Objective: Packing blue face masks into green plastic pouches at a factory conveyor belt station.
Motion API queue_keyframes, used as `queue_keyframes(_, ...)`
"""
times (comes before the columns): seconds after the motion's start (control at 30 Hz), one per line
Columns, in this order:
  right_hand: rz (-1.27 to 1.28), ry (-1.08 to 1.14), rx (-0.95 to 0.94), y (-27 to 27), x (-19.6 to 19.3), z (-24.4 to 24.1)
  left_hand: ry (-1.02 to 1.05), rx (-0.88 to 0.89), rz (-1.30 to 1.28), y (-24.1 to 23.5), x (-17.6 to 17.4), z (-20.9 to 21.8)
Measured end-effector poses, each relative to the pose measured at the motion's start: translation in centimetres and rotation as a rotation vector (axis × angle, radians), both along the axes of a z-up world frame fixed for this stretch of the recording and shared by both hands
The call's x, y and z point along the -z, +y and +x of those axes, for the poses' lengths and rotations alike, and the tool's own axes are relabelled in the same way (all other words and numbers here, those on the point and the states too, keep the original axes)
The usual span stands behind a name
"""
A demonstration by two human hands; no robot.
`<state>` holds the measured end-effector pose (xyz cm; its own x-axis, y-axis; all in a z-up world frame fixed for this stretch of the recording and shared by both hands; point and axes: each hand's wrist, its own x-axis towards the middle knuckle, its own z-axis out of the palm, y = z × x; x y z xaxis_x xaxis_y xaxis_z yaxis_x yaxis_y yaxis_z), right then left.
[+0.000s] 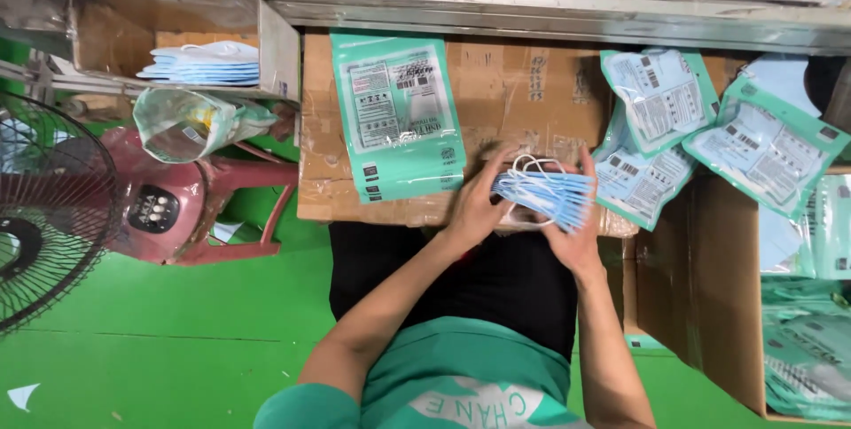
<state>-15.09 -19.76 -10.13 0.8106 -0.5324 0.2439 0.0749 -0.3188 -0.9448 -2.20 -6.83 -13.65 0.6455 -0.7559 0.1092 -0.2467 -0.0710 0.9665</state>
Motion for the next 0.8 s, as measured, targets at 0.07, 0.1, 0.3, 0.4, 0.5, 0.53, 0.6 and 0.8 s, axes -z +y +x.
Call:
queue_keyframes(0.07,-0.098,0.002,-0.013,-0.3,1.4,-0.1,-0.016,-0.045,-0.01,0.1,-0.8,0.3)
queue_keyframes(0.1,-0.148,0.046,0.063,-0.4,2.6,0.1,-0.064,-0.051,-0.049,0.5,-1.7,0.7)
queue_keyframes(0.3,-0.12,0.111,0.26,-0.3,3.2,0.3,-0.724,-0.157,-0.044,6.2,-6.7,4.5)
queue_keyframes(0.4,-0.032,0.12,0.341,-0.2,4.2,0.7,-0.932,-0.182,0.091,9.0,-7.5,8.9)
queue_keyframes(0.5,0.09,0.11,0.338,0.1,4.0,3.0,-0.959,-0.105,0.179,9.9,-7.1,11.5)
queue_keyframes(0.53,0.154,0.09,0.3,0.1,3.6,4.1,-1.024,-0.069,0.207,9.8,-6.6,12.2)
queue_keyframes(0.6,0.295,0.05,0.162,1.9,1.8,6.8,-1.012,-0.008,0.314,9.6,-5.8,12.4)
queue_keyframes(0.8,0.586,0.078,-0.144,4.4,3.7,9.8,-0.888,0.063,0.255,9.8,-3.1,12.6)
